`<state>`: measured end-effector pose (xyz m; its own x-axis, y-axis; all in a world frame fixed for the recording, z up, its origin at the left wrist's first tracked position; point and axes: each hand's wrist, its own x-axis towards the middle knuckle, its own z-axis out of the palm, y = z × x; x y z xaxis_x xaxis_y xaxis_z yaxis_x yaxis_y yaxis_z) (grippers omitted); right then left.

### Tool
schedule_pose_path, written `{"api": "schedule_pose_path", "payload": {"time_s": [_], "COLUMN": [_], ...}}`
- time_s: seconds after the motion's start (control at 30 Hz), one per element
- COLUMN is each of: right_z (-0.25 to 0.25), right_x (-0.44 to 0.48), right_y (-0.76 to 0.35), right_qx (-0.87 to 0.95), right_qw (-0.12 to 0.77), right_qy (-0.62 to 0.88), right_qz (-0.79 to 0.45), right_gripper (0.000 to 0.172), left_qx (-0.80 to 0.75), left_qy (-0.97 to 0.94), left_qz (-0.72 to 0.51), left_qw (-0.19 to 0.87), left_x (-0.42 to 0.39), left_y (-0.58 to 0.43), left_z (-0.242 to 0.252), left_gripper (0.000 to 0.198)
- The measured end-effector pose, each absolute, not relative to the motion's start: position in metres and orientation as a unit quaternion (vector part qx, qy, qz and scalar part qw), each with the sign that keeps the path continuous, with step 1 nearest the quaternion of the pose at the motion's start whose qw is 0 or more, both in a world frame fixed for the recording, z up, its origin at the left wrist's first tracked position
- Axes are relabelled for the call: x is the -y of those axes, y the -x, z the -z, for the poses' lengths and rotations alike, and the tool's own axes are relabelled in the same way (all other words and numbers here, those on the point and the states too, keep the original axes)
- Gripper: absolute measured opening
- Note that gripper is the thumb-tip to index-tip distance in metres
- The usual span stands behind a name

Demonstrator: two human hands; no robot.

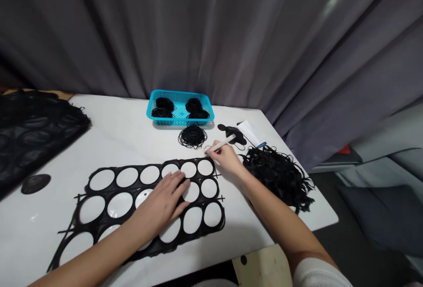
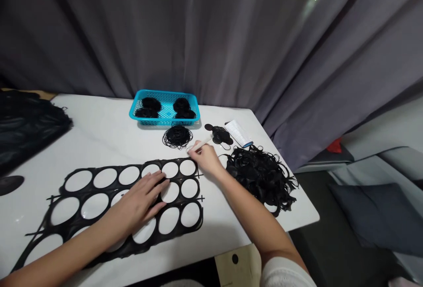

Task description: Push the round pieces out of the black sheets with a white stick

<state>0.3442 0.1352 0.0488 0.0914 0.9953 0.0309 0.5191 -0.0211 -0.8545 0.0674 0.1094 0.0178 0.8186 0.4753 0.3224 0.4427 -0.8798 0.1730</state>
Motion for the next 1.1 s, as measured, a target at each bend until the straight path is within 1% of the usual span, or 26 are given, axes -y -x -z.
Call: {"api": "schedule_pose_path", "payload": {"time_s": [0.07, 0.13, 0.3, 0.6, 0.7, 0.77, 0.87, 0.93, 1.0, 1.07, 1.1], "right_z": [-0.043, -0.039, -0.038, -0.029, -0.027, -0.025, -0.021, -0.021, -0.025, -0.033, -0.038], "right_x": [-0.119, -0.108, -0.098, -0.098, -0.093, -0.087, -0.084, -0.094, -0.115, -0.139, -0.150], "right_y": [-0.319, -0.301, -0.288, -0.287, -0.286, -0.283, -0.282, -0.288, -0.304, -0.327, -0.339], "right_qx": [0.605, 0.627, 0.667, 0.694, 0.730, 0.772, 0.844, 0.858, 0.823, 0.733, 0.688], "right_qw": [0.368, 0.358, 0.334, 0.326, 0.319, 0.302, 0.234, 0.197, 0.195, 0.215, 0.236], "right_qy": [0.596, 0.566, 0.552, 0.551, 0.536, 0.511, 0.465, 0.468, 0.533, 0.645, 0.685], "right_qz": [-0.378, -0.399, -0.373, -0.328, -0.280, -0.226, -0.130, -0.077, -0.032, 0.023, 0.044], "right_gripper": [0.017, 0.013, 0.008, 0.009, 0.010, 0.009, 0.010, 0.012, 0.013, 0.017, 0.016], "left_qx": [-0.246, -0.243, -0.261, -0.267, -0.272, -0.282, -0.309, -0.320, -0.323, -0.325, -0.325], "left_qy": [-0.952, -0.952, -0.947, -0.946, -0.944, -0.941, -0.933, -0.929, -0.927, -0.926, -0.926], "left_qz": [-0.180, -0.183, -0.188, -0.182, -0.184, -0.184, -0.180, -0.180, -0.182, -0.184, -0.186], "left_qw": [0.031, 0.025, 0.026, 0.019, 0.022, 0.029, 0.036, 0.042, 0.049, 0.053, 0.054], "left_x": [-0.106, -0.103, -0.098, -0.099, -0.098, -0.097, -0.096, -0.096, -0.095, -0.096, -0.096], "left_y": [-0.060, -0.056, -0.056, -0.056, -0.056, -0.057, -0.057, -0.056, -0.057, -0.057, -0.057], "left_z": [-0.015, -0.012, -0.006, -0.001, 0.001, 0.002, 0.003, 0.004, 0.004, 0.005, 0.005], "left_gripper": [0.041, 0.042, 0.050, 0.051, 0.051, 0.052, 0.057, 0.058, 0.055, 0.053, 0.053]}}
